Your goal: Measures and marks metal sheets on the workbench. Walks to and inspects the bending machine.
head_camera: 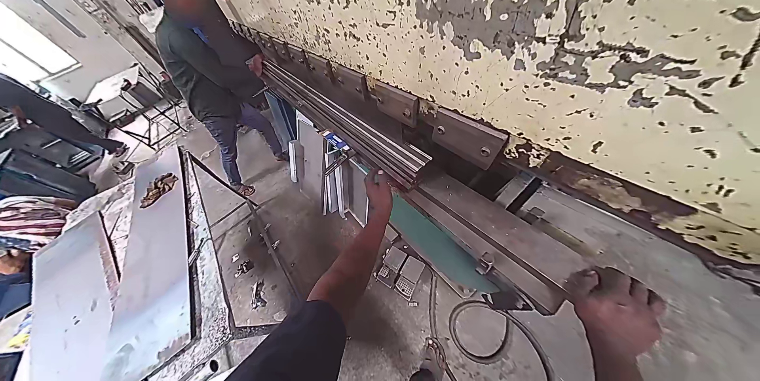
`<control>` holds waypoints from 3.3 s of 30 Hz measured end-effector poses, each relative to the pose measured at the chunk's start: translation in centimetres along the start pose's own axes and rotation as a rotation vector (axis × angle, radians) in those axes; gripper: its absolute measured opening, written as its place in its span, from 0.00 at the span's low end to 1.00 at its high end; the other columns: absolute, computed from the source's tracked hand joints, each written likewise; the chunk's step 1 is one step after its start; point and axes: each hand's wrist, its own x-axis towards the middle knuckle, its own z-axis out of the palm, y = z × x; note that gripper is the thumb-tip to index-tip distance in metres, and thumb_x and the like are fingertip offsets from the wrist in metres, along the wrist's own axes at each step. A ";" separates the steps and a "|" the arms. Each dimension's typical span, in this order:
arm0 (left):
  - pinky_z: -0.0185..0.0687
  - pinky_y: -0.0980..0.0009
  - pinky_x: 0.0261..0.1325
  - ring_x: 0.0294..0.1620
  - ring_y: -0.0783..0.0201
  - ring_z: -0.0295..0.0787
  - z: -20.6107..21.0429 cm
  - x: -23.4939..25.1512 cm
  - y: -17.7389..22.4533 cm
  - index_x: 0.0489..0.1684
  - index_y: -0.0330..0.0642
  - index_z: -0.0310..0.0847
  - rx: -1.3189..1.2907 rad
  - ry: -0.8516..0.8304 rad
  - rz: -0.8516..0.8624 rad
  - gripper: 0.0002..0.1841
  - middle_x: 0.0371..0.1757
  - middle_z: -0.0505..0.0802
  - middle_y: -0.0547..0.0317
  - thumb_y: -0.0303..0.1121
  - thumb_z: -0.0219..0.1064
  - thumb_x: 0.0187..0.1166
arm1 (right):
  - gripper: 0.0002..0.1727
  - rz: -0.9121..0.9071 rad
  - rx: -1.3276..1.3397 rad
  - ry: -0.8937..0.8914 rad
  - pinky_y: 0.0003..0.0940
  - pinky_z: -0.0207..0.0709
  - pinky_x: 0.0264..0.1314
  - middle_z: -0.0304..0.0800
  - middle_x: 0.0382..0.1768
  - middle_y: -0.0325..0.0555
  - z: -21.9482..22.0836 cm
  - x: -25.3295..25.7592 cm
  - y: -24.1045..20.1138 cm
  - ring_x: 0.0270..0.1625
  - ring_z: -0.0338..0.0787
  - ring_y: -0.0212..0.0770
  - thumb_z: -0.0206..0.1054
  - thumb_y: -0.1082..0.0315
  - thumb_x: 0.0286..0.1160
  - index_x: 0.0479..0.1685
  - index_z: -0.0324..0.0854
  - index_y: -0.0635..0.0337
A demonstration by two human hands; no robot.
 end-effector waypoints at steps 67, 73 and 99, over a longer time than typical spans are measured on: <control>0.80 0.45 0.71 0.70 0.49 0.83 10.1 4.1 -1.9 0.77 0.37 0.74 -0.314 0.306 -0.329 0.38 0.70 0.85 0.40 0.64 0.42 0.90 | 0.35 0.004 -0.026 0.029 0.66 0.79 0.60 0.87 0.70 0.51 0.0 1.2 -0.8 0.79 0.79 0.61 0.38 0.35 0.83 0.63 0.85 0.46; 0.71 0.42 0.80 0.83 0.45 0.71 10.8 5.4 -1.9 0.87 0.44 0.65 -0.264 0.270 -0.415 0.37 0.84 0.75 0.39 0.62 0.50 0.89 | 0.36 -0.008 -0.047 0.019 0.63 0.79 0.61 0.87 0.69 0.50 -0.2 1.4 -0.5 0.79 0.78 0.60 0.37 0.34 0.82 0.63 0.85 0.44; 0.55 0.39 0.90 0.93 0.35 0.53 0.3 5.3 0.6 0.94 0.31 0.44 0.605 -0.164 0.017 0.47 0.92 0.57 0.27 0.60 0.53 0.87 | 0.37 -0.042 -0.048 -0.036 0.69 0.77 0.65 0.81 0.73 0.62 -0.7 1.4 -1.0 0.79 0.76 0.70 0.37 0.38 0.85 0.70 0.81 0.52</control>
